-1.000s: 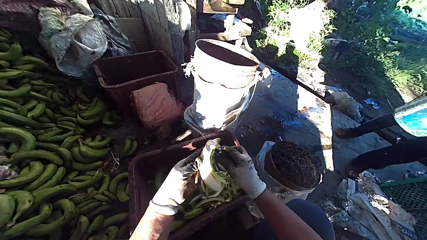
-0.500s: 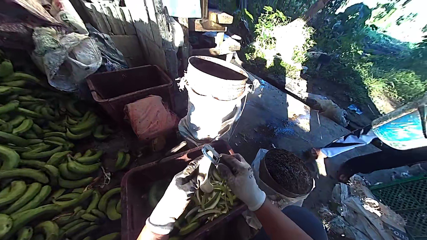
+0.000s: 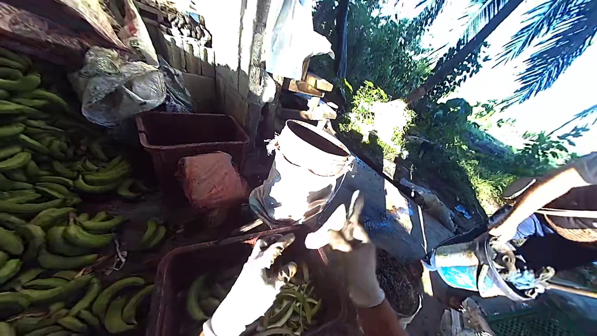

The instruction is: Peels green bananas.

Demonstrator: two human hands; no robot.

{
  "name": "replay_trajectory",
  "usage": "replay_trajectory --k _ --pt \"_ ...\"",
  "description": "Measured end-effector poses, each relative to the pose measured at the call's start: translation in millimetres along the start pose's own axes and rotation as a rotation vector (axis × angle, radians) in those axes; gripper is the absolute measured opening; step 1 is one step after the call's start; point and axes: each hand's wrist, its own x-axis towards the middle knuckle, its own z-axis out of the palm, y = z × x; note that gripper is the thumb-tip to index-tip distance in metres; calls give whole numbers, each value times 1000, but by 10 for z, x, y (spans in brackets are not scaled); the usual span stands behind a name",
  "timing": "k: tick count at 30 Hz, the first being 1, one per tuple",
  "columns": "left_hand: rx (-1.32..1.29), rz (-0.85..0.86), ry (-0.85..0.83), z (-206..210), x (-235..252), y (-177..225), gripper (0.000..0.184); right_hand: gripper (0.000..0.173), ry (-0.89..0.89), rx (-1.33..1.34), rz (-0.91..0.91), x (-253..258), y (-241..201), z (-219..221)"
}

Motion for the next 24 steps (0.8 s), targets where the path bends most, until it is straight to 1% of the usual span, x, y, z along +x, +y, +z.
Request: replay_trajectory --k 1,2,3,4,6,7,8,9,10,11,13,14,15,17,18,19,20,22,24 --pt "42 -29 54 -155 25 -2 50 32 71 2 -166 275 -171 -18" --pt "84 -51 124 -322 55 1 48 32 147 -50 -293 586 -365 -42" --pt "111 -75 199 -493 85 14 46 36 196 -100 -382 923 -543 -68" --pt "139 -104 275 -658 103 40 46 41 208 -162 -429 1255 -705 -92" --pt "156 -198 403 -979 68 84 49 43 172 -271 -410 1756 -915 -64" --pt "128 -231 472 -1131 34 96 49 42 131 -251 -389 1828 -930 -4" --pt "67 -245 559 -1278 16 91 47 46 84 -219 -390 1777 -903 88" --pt "-32 -236 647 -1417 -2 81 44 48 9 -212 -401 1615 -838 217" --pt "-151 -215 734 -1547 -7 69 41 44 -89 -237 -410 1388 -730 353" --pt "-275 -206 810 -1655 -23 64 36 37 -209 -279 -378 1080 -543 459" --pt "-489 -251 957 -1816 -79 32 30 35 -380 -323 -166 376 25 835" --pt "-569 -274 1006 -1877 -105 -7 28 31 -466 -322 -36 70 415 1058" --pt "-617 -304 1022 -1918 -124 -40 28 28 -567 -364 99 -188 823 1271" --pt "-657 -359 1027 -1935 -101 -81 28 31 -772 -495 385 -580 1547 1654" --pt "-670 -367 1019 -1919 -81 -93 28 31 -832 -550 469 -769 1835 1807" --pt "-677 -365 1009 -1899 -60 -97 28 35 -895 -592 526 -947 2017 1940" --pt "-682 -360 1001 -1885 -38 -90 27 39 -955 -619 556 -1131 2139 2075" --pt "-666 -367 959 -1897 -27 -86 27 51 -1053 -649 613 -1485 2235 2362" --pt "-673 -374 926 -1900 -17 -93 27 65 -1047 -763 652 -1748 2228 2614"
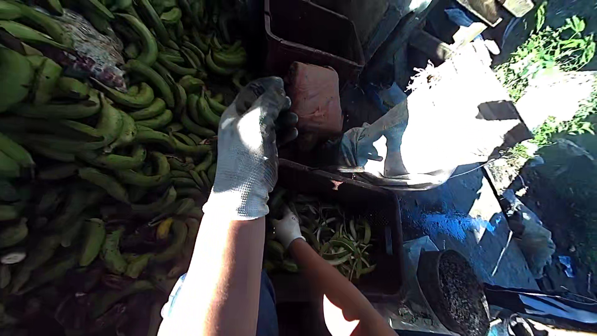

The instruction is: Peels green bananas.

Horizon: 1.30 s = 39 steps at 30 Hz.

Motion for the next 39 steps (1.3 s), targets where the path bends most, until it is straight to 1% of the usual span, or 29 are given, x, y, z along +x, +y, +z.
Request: replay_trajectory --k 2,4,5,7,10,12,13,16,20,23,25,27,29,31,33,34,36,38,39 --pt "-1 -23 -4 53 3 -21 26 71 113 -128 69 62 -105 187" --pt "28 -45 -24 75 -18 -43 28 71 178 -149 101 133 -130 251" --pt "50 -53 -46 76 -37 -50 29 71 177 -122 102 147 -123 243" --pt "128 -56 -88 72 -103 -51 30 69 163 2 81 141 -55 156" --pt "192 -46 -129 108 -133 -74 30 56 191 317 68 140 156 -120" --pt "222 -55 -143 146 -165 -93 28 47 222 430 80 125 349 -280" --pt "233 -54 -150 156 -186 -101 27 45 222 417 96 114 438 -341" --pt "252 -38 -195 151 -270 -104 28 52 189 251 169 58 635 -435" --pt "255 -29 -182 158 -316 -91 28 61 142 90 211 53 697 -438" --pt "286 -15 -172 139 -270 -106 29 68 62 69 155 154 649 -368" --pt "312 -25 -144 143 -247 -110 29 68 21 71 72 249 619 -311" --pt "347 -41 -135 145 -246 -117 30 69 4 90 30 346 600 -269" --pt "355 -49 -149 169 -251 -130 30 70 -23 86 24 382 607 -310" --pt "361 -43 -177 219 -246 -149 29 69 -72 59 29 332 565 -442" --pt "419 -39 -218 235 -251 -191 30 63 -107 151 13 192 532 -567" --pt "472 -37 -242 242 -263 -207 30 58 -97 261 -5 104 534 -637" --pt "617 -23 -303 258 -279 -235 32 53 -61 545 -51 -117 565 -853" --pt "718 -8 -347 307 -303 -260 34 56 -33 845 -101 -434 582 -1211" --pt "719 -22 -345 348 -327 -286 37 58 -12 979 -146 -627 590 -1417"
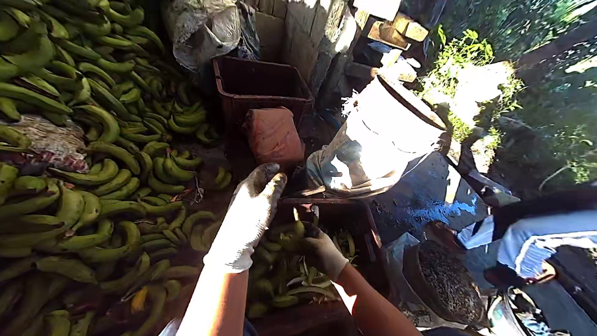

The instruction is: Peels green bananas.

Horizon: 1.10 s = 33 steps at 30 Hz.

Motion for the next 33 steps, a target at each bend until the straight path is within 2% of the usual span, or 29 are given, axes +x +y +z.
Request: replay_trajectory --k 4,6,8,9,11,13,15,17,18,20,22,26,30,31,33 --pt "-284 -185 20 547 -158 -36 54 47 35 212 -292 -800 -732 -446" --pt "-410 -320 -186 914 -401 -106 49 40 29 221 -386 -1190 -936 -601" --pt "-558 -379 -419 1229 -639 -158 40 31 -12 180 -407 -1508 -999 -691" --pt "-657 -355 -447 1331 -725 -158 37 33 -36 162 -410 -1594 -979 -723" --pt "-746 -183 -394 1435 -718 -287 30 39 63 96 -374 -1649 -931 -723" --pt "-558 76 -266 1406 -612 -376 32 48 195 -45 -265 -1595 -891 -760" --pt "-326 269 -181 1331 -539 -411 34 59 302 -227 -258 -1514 -774 -886" --pt "-240 357 -153 1287 -508 -393 39 64 370 -388 -324 -1501 -713 -983" --pt "-209 382 -149 1287 -512 -385 41 59 378 -439 -375 -1522 -679 -992" --pt "-168 411 -174 1326 -526 -382 43 45 349 -494 -469 -1569 -613 -954" --pt "-145 415 -208 1404 -560 -392 43 41 289 -537 -469 -1598 -578 -909" --pt "-125 429 -222 1546 -645 -443 46 40 246 -629 -403 -1551 -548 -869" --pt "-187 420 -126 1474 -658 -353 47 45 124 -769 -119 -1329 -408 -991" --pt "-241 376 -119 1403 -611 -278 47 48 116 -775 -103 -1289 -367 -1016" --pt "-366 250 -139 1255 -475 -224 44 54 136 -750 -193 -1307 -398 -1001"
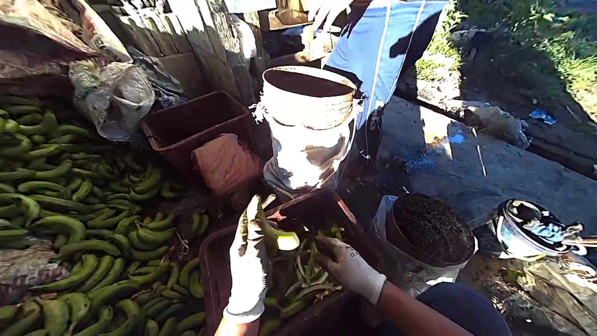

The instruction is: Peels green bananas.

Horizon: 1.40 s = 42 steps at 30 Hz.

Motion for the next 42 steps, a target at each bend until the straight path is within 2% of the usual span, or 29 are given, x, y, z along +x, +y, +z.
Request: replay_trajectory --k 2,4,7,9,12,14,16,17,18,20,21,23,26,29,33,35,38,40,42 --pt "-181 -188 15 -122 6 -87 45 56 89 1 -140 -72 -115 -21" --pt "-265 -353 25 -132 -17 -124 53 54 160 -55 -336 -156 -227 -1" --pt "-361 -457 -59 -72 -13 -102 60 50 188 -155 -603 -249 -313 55" --pt "-415 -516 -77 1 -26 -59 65 49 155 -207 -655 -256 -298 82" --pt "-389 -431 -227 30 -150 -83 70 47 161 -227 -599 -216 -218 95" --pt "-319 -372 -249 60 -238 -133 57 46 306 -258 -586 -176 -178 117" --pt "-93 -335 -165 136 -279 -81 36 44 528 -329 -555 -94 -124 107" --pt "20 -342 -118 170 -275 -53 34 44 611 -344 -498 -42 -96 57" --pt "20 -370 -81 182 -248 -72 36 45 664 -331 -412 11 -75 -36" --pt "-118 -441 -32 165 -193 -115 44 49 696 -238 -219 78 -55 -313" --pt "-162 -463 -32 136 -172 -123 47 52 679 -201 -158 77 -44 -438" --pt "-190 -480 -66 62 -130 -108 43 56 599 -134 -160 0 -64 -496" --pt "-278 -413 -89 11 -53 -147 33 53 413 53 -267 -165 -180 -231" --pt "-306 -333 -80 0 -46 -190 34 44 191 212 -383 -283 -245 -53" --pt "-325 -394 -24 57 -123 -143 36 39 15 177 -463 -282 -233 28" --pt "-326 -390 -92 85 -225 -117 30 40 95 120 -461 -222 -193 63" --pt "-96 -376 -126 169 -320 -97 27 38 491 -97 -471 -22 -136 -27" --pt "-65 -452 -153 208 -316 -125 33 41 712 -143 -426 121 -91 -181" --pt "-204 -530 -182 195 -300 -185 34 44 744 -66 -312 151 -96 -380"
